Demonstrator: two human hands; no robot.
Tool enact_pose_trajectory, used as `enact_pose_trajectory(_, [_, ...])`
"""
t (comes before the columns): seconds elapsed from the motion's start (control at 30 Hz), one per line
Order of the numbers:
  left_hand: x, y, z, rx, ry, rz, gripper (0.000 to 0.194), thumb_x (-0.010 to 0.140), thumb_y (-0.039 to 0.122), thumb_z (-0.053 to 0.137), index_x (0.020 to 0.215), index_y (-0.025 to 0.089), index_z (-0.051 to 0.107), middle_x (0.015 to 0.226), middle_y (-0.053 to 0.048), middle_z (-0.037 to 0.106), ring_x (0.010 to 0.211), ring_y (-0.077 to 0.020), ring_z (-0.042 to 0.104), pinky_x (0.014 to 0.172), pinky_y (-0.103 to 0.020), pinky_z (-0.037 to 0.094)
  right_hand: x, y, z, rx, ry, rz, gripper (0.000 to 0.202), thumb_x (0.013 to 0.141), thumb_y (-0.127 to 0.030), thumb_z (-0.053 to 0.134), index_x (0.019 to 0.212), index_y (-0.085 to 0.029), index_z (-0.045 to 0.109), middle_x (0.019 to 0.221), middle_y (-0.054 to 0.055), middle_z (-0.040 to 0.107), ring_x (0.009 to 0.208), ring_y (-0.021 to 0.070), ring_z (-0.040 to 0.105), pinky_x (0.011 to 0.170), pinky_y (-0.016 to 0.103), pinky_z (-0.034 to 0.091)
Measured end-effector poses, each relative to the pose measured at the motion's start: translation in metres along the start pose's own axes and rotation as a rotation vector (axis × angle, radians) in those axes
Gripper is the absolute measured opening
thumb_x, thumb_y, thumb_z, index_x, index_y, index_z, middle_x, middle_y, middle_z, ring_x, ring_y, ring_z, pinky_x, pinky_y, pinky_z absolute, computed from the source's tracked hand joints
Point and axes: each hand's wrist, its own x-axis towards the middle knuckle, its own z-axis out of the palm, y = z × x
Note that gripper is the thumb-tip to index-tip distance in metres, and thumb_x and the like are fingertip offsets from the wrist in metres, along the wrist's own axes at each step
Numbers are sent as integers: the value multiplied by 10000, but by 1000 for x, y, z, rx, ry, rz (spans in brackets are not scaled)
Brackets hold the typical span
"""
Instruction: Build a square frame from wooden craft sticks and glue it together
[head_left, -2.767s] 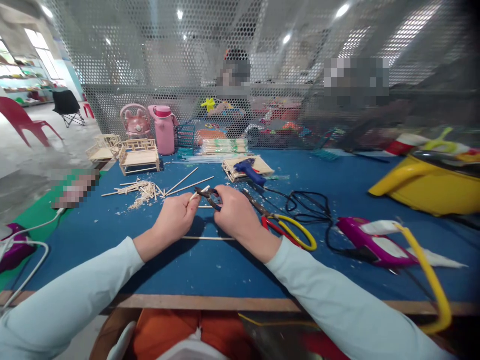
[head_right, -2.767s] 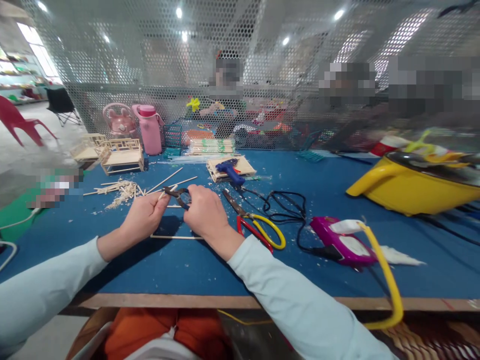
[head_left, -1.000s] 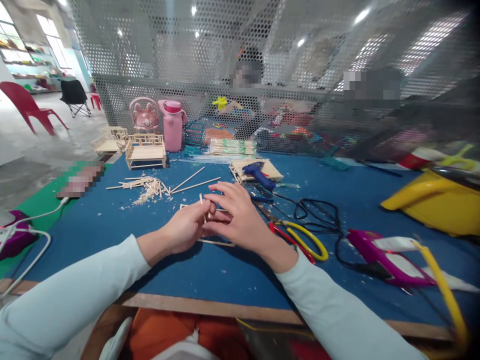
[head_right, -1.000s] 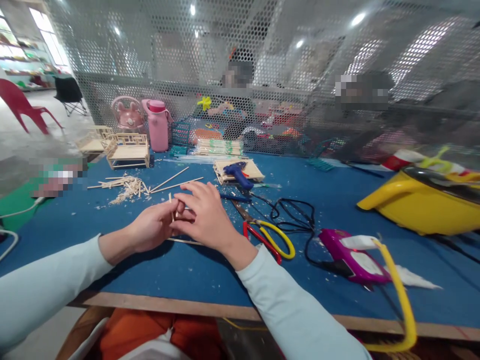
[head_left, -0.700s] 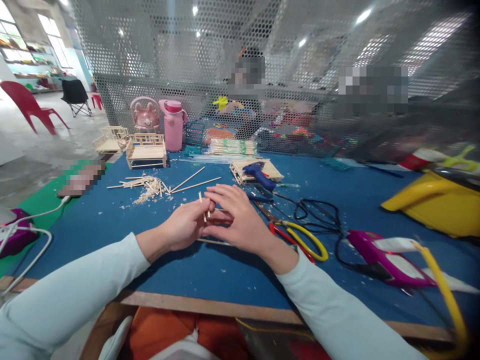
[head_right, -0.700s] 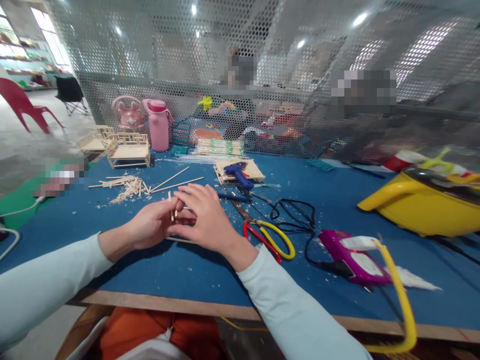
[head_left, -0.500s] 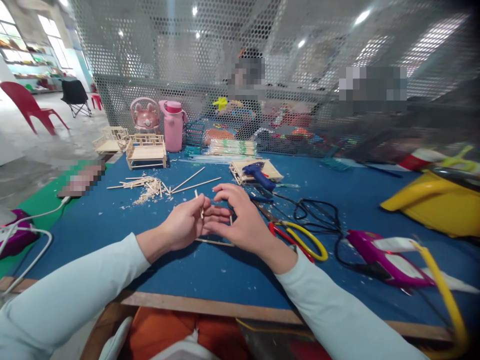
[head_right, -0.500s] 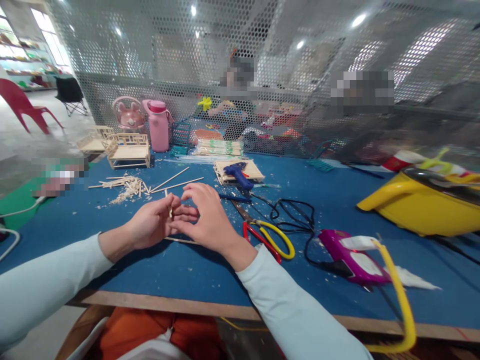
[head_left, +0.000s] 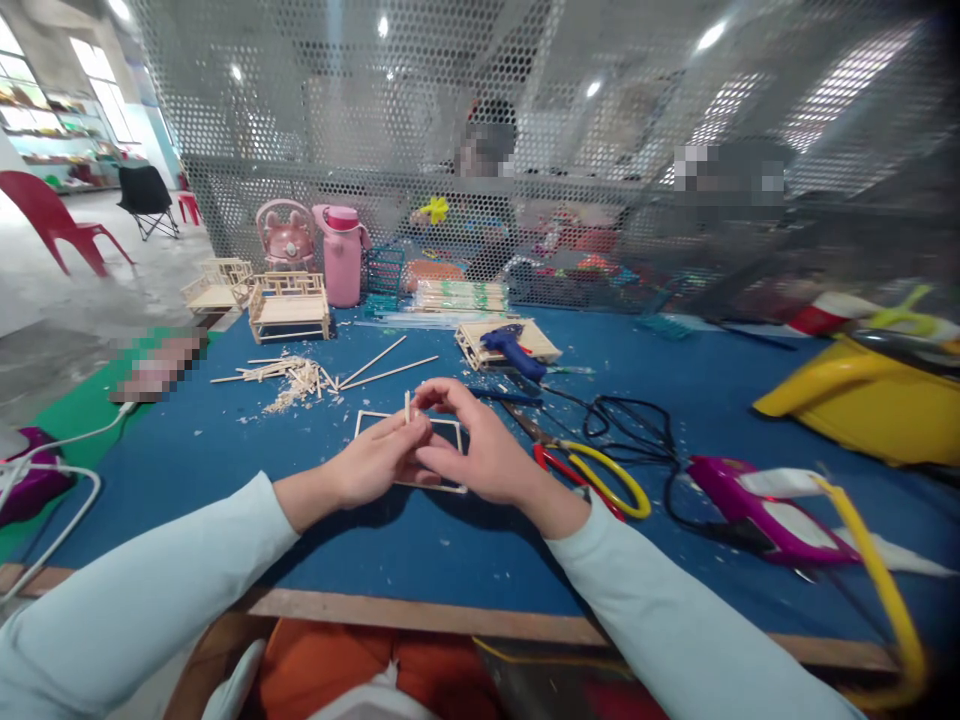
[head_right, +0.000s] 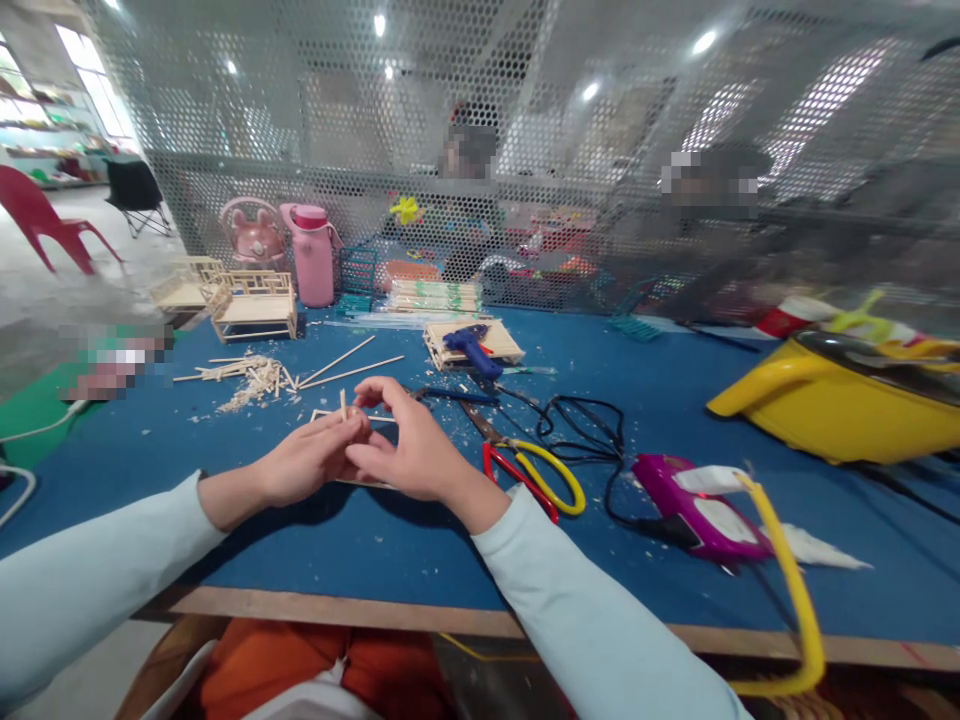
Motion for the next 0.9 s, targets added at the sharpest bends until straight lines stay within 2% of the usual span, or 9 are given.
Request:
enact_pose_trajectory(0.07, [-2,1,0,119,-2,20,320,771,474,546,736,180,425,579,41,498,504,-79,495,546,-227,460,0,1,-2,94,-33,19,258,788,-220,529,1043,-186,542,1009,59,592,936,162,554,840,323,435])
enact_pose_trajectory(0.13, [-5,5,1,198,3,10,310,788,452,502,685,193,368,500,84,354,406,-50,333,425,-183,352,1,1,-3,125,-22,13,183,839,-235,491,969,-188,611,959,53,616,913,154,563,837,319,434])
enact_pose_trajectory(0.23, [-9,11,1,281,25,-33,267,776,342,458,625,200,288,497,95,231,396,-40,185,370,-164,186,1,-1,-2,164,7,-1,171,833,-251,525,925,-187,654,914,50,629,872,149,569,808,310,440])
enact_pose_trajectory(0.33, [-11,15,0,507,-14,27,205,701,210,430,565,194,278,475,83,232,397,-42,193,374,-188,154,3,-4,1,197,22,25,134,783,-270,590,842,-184,674,831,36,627,779,140,567,729,287,452])
enact_pose_trajectory(0.43, [-11,14,-1,684,-34,107,155,675,165,403,560,190,301,471,75,258,412,-48,233,394,-206,176,4,-6,3,228,66,94,112,756,-269,612,735,-176,670,724,17,618,687,127,560,659,265,448])
enact_pose_trajectory(0.57, [-8,12,-1,709,27,152,131,677,152,411,605,190,309,515,76,258,454,-54,229,428,-213,191,4,-7,3,280,100,174,107,752,-245,605,716,-160,659,708,21,645,677,133,584,656,261,452])
enact_pose_trajectory(0.7, [-6,9,-3,695,63,173,142,650,125,416,614,191,296,544,77,239,491,-59,200,447,-215,178,4,-8,2,168,101,139,104,756,-217,598,707,-157,667,717,25,659,697,132,584,669,252,434])
enact_pose_trajectory(0.9, [-7,7,-2,763,139,172,165,610,124,407,568,194,263,502,87,238,475,-53,212,452,-219,163,4,-7,5,173,95,133,105,768,-219,573,716,-153,638,697,12,648,654,114,566,619,224,421])
